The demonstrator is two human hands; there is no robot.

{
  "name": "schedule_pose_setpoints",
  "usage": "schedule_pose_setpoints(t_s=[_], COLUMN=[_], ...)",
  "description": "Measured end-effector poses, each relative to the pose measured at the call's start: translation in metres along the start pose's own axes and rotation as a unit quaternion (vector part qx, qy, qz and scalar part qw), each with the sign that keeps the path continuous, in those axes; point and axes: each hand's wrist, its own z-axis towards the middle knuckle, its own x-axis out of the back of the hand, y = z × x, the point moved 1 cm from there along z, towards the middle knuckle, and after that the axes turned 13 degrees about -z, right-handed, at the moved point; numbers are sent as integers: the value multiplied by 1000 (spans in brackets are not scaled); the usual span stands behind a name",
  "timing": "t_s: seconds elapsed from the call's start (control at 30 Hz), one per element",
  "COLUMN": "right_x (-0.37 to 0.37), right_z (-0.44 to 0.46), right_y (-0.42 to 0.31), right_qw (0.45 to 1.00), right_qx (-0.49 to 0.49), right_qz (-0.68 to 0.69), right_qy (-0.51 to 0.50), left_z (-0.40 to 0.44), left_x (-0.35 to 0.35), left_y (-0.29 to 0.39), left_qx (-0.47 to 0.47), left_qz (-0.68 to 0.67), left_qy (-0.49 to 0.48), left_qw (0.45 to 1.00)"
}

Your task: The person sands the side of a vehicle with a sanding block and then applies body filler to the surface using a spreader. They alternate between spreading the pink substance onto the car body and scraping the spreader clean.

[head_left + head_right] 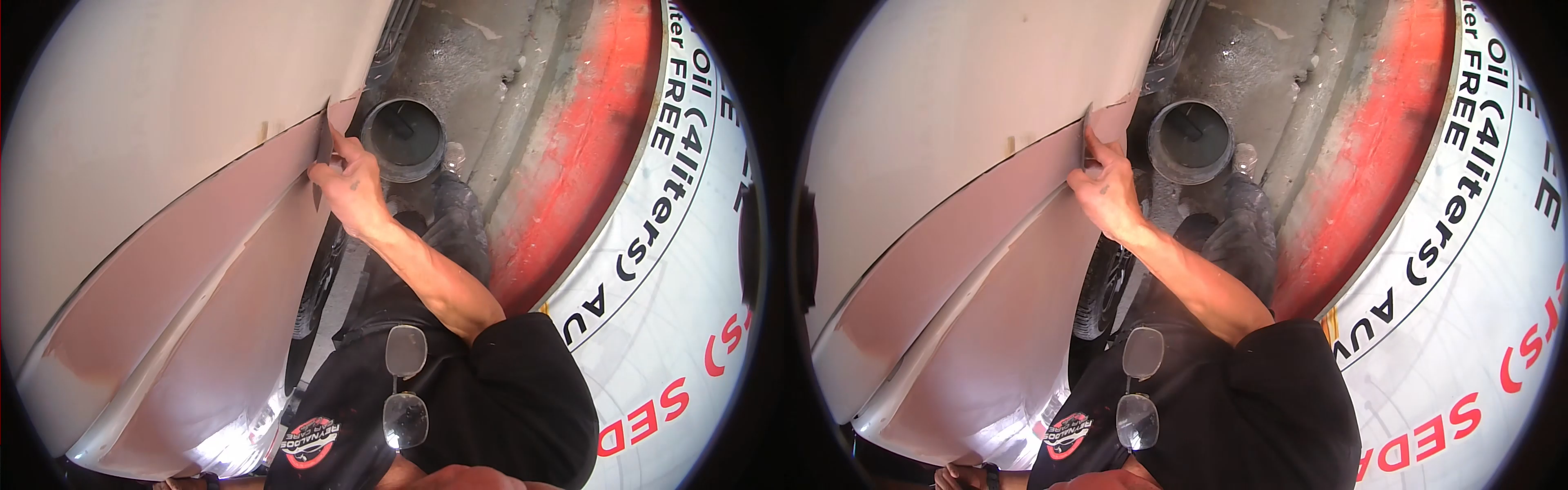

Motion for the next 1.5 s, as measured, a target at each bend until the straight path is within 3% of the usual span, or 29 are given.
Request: schedule_pose_setpoints(t_s=[0.73, 0.9, 0.97, 1.0, 1.1, 1.17, 1.2, 1.33, 1.43, 1.5], right_x=[-15, -4, 14, 31, 64, 82, 87, 93, 72, 68], right_z=[-31, -50, -52, -51, -29, 4, 32, 100, 150, 164], right_y=[-36, -40, -40, -38, 35, 64, 115, 157, 229, 235], right_qw=[1000, 995, 991, 988, 990, 991, 991, 972, 975, 977], right_qx=[11, 59, 81, 11, -15, -84, -100, -235, -188, -176], right_qz=[-3, -46, -24, -32, 59, 106, 92, 11, 112, 112], right_qy=[-8, -64, -108, -150, -127, -14, 13, 29, 35, 42], left_z=[2, 2, 7, 9, 9, 8, 9, 12, 11, 18], left_x=[-19, -29, -31, -58, -59, -64, -65, -66, -58, -52], left_y=[14, 29, 29, -25, -21, -28, -31, -35, -9, 18], left_qx=[9, -12, 39, 37, 42, 33, 32, 32, 32, 40], left_qz=[7, 43, 30, 3, 21, -5, -5, 36, 52, 54], left_qy=[-30, -28, -67, -27, -46, -24, -22, -43, -42, -27], left_qw=[999, 999, 997, 999, 998, 999, 999, 998, 997, 997])
